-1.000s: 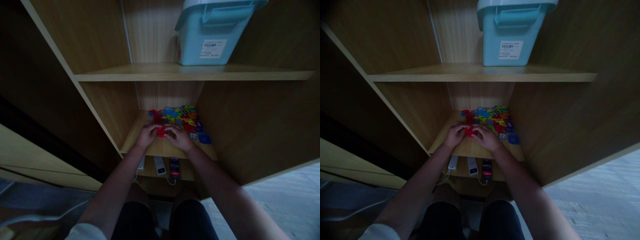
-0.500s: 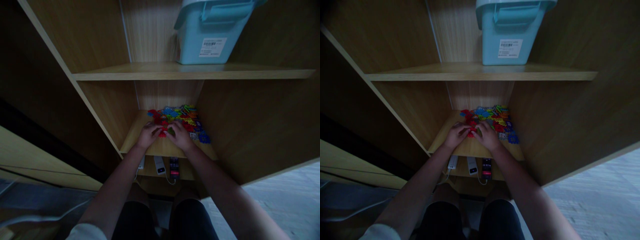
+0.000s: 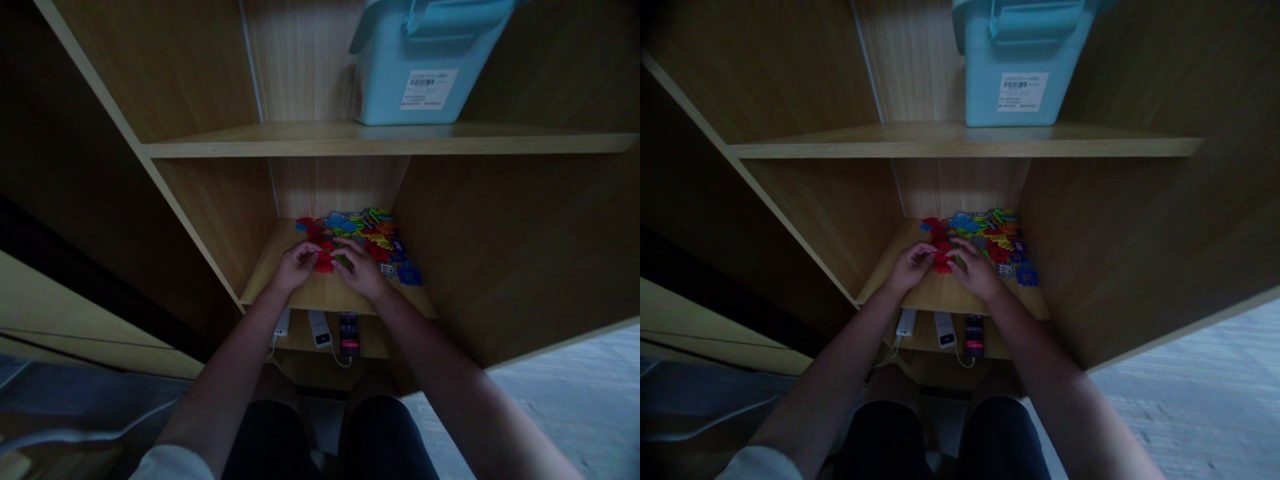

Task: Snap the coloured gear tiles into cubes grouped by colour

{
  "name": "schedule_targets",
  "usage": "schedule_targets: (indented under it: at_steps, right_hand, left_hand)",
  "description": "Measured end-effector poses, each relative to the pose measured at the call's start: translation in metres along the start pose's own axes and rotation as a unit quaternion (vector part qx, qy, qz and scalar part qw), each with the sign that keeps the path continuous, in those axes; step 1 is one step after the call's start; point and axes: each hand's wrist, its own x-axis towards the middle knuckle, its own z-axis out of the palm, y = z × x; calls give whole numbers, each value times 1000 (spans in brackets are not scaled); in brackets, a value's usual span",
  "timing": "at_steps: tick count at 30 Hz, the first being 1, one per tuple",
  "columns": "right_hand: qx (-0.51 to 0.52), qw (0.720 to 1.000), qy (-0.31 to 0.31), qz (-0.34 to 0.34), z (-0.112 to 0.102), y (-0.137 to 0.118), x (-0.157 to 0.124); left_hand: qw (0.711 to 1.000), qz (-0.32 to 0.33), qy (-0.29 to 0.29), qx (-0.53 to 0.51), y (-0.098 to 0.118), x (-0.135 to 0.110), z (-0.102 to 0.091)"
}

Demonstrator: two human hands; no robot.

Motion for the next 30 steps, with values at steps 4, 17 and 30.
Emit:
schedule_targets:
  at_steps: [4, 17, 30]
  right_hand:
    - [13, 1000, -18, -10, 1, -1, 0]
    - [-48, 997, -6, 65, 9, 20, -3]
    - [-38, 995, -47, 84, 10, 21, -5]
  left_hand:
    - [1000, -5, -13, -25, -3, 1, 1]
    - [999, -35, 7, 6, -15, 1, -2]
    - [994, -36, -94, 46, -23, -1, 0]
